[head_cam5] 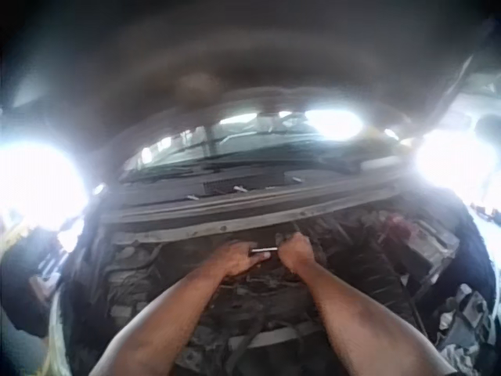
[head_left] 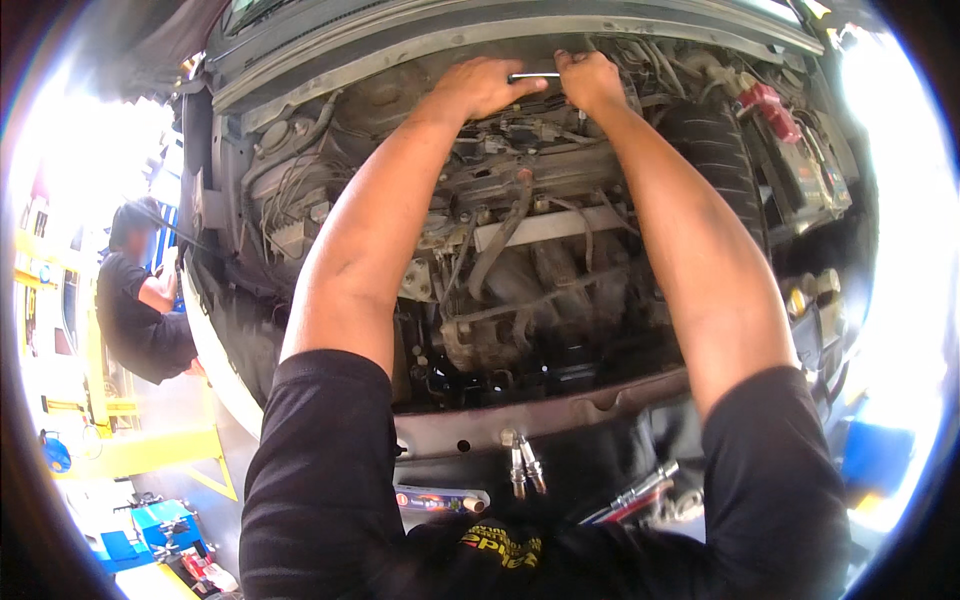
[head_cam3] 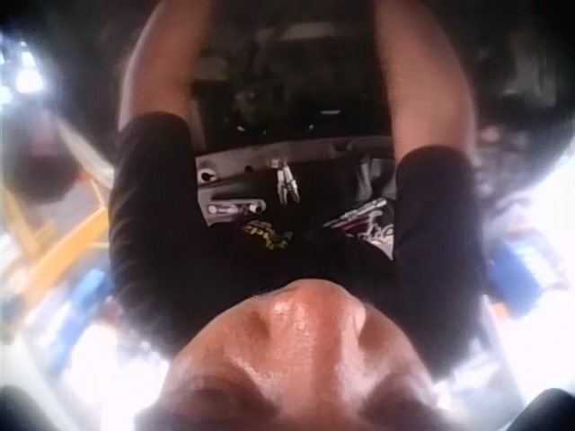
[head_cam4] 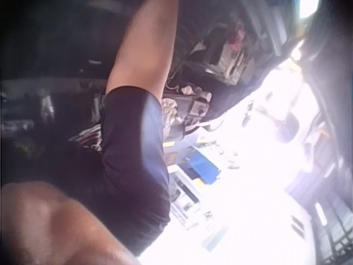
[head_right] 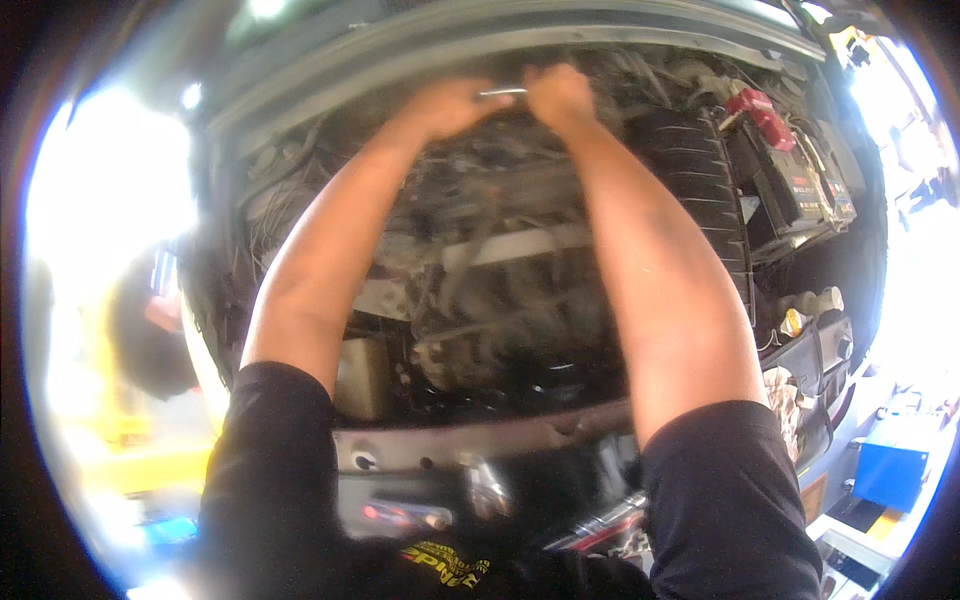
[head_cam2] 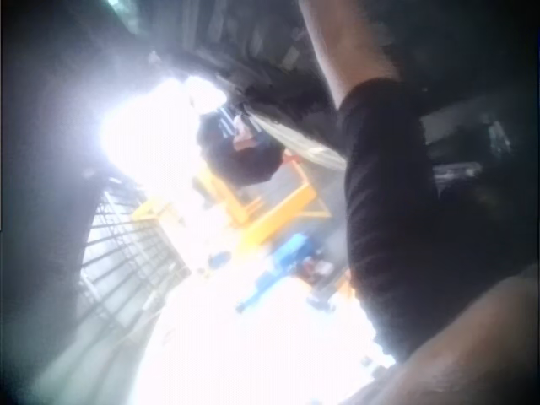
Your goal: The person removes spark plugs from a car engine using a ratchet and socket, then installs new spark plugs one by one. The person uses a spark plug gap tool to adjust the new plugs before installation and tightens each with the ratchet.
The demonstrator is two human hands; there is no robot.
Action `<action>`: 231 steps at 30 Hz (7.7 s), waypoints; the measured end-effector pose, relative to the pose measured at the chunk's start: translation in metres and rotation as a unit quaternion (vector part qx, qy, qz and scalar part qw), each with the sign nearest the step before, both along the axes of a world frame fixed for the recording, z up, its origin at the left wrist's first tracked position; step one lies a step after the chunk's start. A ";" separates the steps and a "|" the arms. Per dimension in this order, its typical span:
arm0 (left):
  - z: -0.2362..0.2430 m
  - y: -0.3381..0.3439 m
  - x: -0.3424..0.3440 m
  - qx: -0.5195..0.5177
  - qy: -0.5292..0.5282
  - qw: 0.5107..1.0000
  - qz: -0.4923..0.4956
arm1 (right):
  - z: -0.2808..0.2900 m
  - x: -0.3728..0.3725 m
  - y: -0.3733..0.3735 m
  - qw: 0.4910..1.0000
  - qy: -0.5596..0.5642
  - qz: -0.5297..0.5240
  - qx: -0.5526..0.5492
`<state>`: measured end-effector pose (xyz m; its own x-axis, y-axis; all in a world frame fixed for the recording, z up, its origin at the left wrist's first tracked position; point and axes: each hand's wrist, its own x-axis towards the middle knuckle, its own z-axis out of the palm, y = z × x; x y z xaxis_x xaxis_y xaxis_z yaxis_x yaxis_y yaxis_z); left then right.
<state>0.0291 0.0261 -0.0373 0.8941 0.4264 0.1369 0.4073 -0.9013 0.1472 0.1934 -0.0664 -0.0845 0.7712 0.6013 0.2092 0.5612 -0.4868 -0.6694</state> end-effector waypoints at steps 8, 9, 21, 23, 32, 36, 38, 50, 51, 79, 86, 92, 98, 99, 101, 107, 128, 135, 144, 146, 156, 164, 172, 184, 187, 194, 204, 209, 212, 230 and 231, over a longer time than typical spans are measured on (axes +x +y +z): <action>0.010 -0.022 -0.005 0.003 0.050 0.997 0.066 | -0.031 0.001 0.019 0.982 0.067 -0.006 0.176; 0.015 -0.035 -0.006 -0.001 0.034 0.997 0.076 | -0.038 0.006 0.020 0.983 0.036 -0.003 0.180; 0.020 -0.064 0.002 0.008 0.080 0.983 0.167 | -0.051 0.018 0.028 0.974 -0.037 0.068 0.215; 0.021 -0.062 0.001 0.009 0.092 0.981 0.170 | -0.054 0.023 0.030 0.977 -0.093 0.076 0.179; 0.008 -0.054 -0.004 -0.003 0.102 0.977 0.187 | -0.048 -0.009 0.023 0.967 -0.089 0.075 0.225; 0.026 -0.089 0.027 -0.011 0.103 0.978 0.179 | -0.079 0.060 0.059 0.919 -0.385 0.067 0.050; 0.023 -0.084 -0.006 -0.001 0.119 0.968 0.219 | -0.083 0.032 0.063 0.933 -0.346 0.084 0.056; 0.017 -0.089 0.005 0.039 0.092 0.980 0.170 | -0.044 0.012 0.011 0.960 0.122 0.108 0.229; 0.009 -0.072 -0.004 0.062 0.071 0.984 0.154 | -0.033 -0.003 0.004 0.966 0.109 0.095 0.214; 0.035 -0.107 -0.003 0.029 0.131 0.980 0.144 | -0.046 0.026 0.022 0.944 0.196 0.071 0.254; -0.015 0.036 0.012 0.128 0.107 0.983 0.076 | 0.001 -0.042 0.007 0.940 0.278 -0.002 0.198; -0.003 -0.013 0.037 0.165 0.086 0.981 0.061 | 0.002 -0.014 -0.013 0.906 0.339 -0.090 0.239; 0.023 -0.028 0.025 0.072 0.138 0.983 0.100 | 0.013 -0.036 -0.013 0.885 0.380 -0.063 0.260; 0.027 -0.035 0.020 0.066 0.167 0.976 0.120 | 0.015 -0.042 -0.014 0.883 0.389 -0.074 0.251; 0.036 -0.072 0.008 0.067 0.175 0.973 0.132 | 0.017 -0.027 -0.024 0.874 0.416 -0.038 0.247; 0.051 -0.107 -0.011 0.026 0.108 0.991 0.077 | -0.036 0.004 0.024 0.913 0.288 0.002 0.289; 0.024 -0.097 -0.012 0.120 0.148 0.972 0.141 | -0.010 -0.023 0.010 0.937 0.280 -0.030 0.208; 0.031 -0.092 -0.031 0.038 0.069 0.995 0.067 | -0.027 -0.012 0.014 0.876 0.381 -0.080 0.285; -0.027 0.032 0.011 0.102 0.020 0.994 0.033 | 0.006 -0.036 -0.010 0.897 0.374 -0.021 0.235; -0.002 -0.012 0.018 0.089 0.056 0.993 0.058 | 0.008 -0.030 -0.022 0.890 0.379 -0.056 0.248; 0.062 -0.155 -0.028 0.031 0.129 0.986 0.101 | 0.003 -0.016 -0.015 0.879 0.403 -0.043 0.250; 0.013 0.011 0.010 0.096 0.117 0.987 0.046 | 0.001 -0.029 -0.010 0.885 0.371 -0.033 0.281; 0.008 0.000 0.001 0.080 0.165 0.978 0.105 | 0.017 -0.038 -0.024 0.876 0.406 -0.056 0.253; 0.049 -0.069 -0.010 0.007 0.149 0.986 0.072 | -0.004 -0.017 -0.015 0.858 0.415 -0.062 0.298; 0.017 0.013 -0.001 0.060 0.106 0.992 0.040 | 0.000 -0.028 -0.014 0.882 0.381 -0.031 0.276; 0.017 -0.016 0.005 0.057 0.110 0.990 0.061 | 0.002 -0.028 -0.019 0.876 0.389 -0.055 0.278; 0.080 -0.144 -0.005 -0.148 0.150 0.968 0.134 | -0.007 -0.010 -0.012 0.834 0.441 -0.095 0.318; 0.012 0.040 -0.008 -0.019 0.064 0.998 0.004 | 0.005 -0.036 -0.013 0.870 0.405 -0.040 0.280; -0.010 0.035 -0.002 0.043 0.055 0.997 0.020 | 0.005 -0.038 -0.015 0.888 0.386 -0.024 0.248; 0.024 0.011 -0.009 0.053 0.111 0.991 0.043 | 0.000 -0.032 -0.010 0.862 0.419 -0.036 0.282; 0.012 0.033 -0.014 0.034 0.102 0.993 0.045 | 0.002 -0.037 -0.010 0.872 0.410 -0.017 0.268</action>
<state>0.0154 0.0588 -0.0251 0.8646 0.5023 -0.0116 0.5023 -0.8647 -0.0059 0.1566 -0.0764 -0.0823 0.8090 0.5608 -0.1764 -0.2209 0.0119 -0.9752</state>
